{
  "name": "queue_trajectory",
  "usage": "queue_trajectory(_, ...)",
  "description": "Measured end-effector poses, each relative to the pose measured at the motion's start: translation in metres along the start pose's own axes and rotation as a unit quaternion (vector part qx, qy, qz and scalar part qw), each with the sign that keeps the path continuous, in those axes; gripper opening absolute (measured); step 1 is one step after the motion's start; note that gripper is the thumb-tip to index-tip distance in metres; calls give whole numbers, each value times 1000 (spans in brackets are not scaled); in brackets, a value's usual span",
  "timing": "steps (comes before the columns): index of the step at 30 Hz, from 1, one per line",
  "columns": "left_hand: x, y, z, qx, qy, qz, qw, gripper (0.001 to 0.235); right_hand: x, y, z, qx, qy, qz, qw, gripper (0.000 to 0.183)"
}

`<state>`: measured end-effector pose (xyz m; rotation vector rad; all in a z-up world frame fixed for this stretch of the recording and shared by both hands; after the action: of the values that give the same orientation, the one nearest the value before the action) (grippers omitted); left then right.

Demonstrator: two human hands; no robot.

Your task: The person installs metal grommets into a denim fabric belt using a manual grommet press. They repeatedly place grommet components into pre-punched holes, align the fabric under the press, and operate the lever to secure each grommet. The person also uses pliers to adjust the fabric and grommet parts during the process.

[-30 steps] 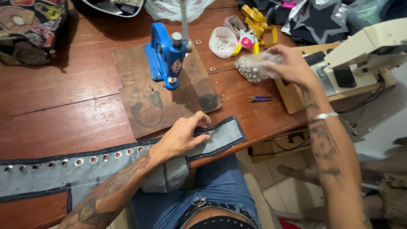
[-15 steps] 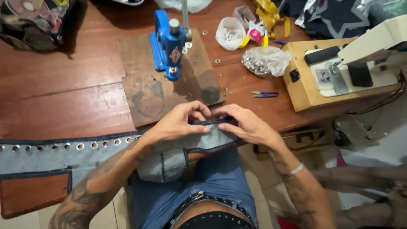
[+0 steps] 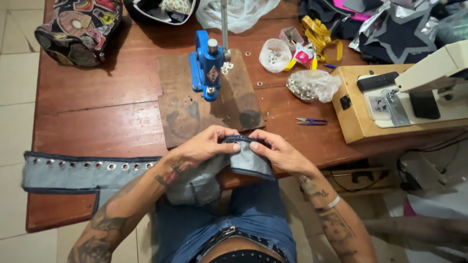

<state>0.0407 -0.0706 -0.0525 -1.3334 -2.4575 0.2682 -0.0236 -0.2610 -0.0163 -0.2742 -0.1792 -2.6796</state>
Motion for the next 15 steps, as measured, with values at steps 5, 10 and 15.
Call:
queue_trajectory(5, 11, 15, -18, 16, -14, -35, 999, 20, -22, 2, 8, 20, 25, -4, 999, 23)
queue_trajectory(10, 68, 52, -49, -189, -76, -85, 975, 17, -52, -25, 48, 168, 87, -37, 981, 26)
queue_trajectory(15, 104, 109, -74, -318, -87, -170, 929, 26, -94, -62, 55, 168, 113, -77, 976, 32)
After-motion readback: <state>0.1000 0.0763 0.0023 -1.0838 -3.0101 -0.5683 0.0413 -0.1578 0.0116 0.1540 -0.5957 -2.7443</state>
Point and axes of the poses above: each hand's wrist, its own x-axis away from the middle knuckle, its own y-axis out of the back of the hand, z = x × y, the point moved 8 cm from there along -x, towards the middle knuckle, and after that the axes turned 5 degrees about z, right-handed, at the moved point
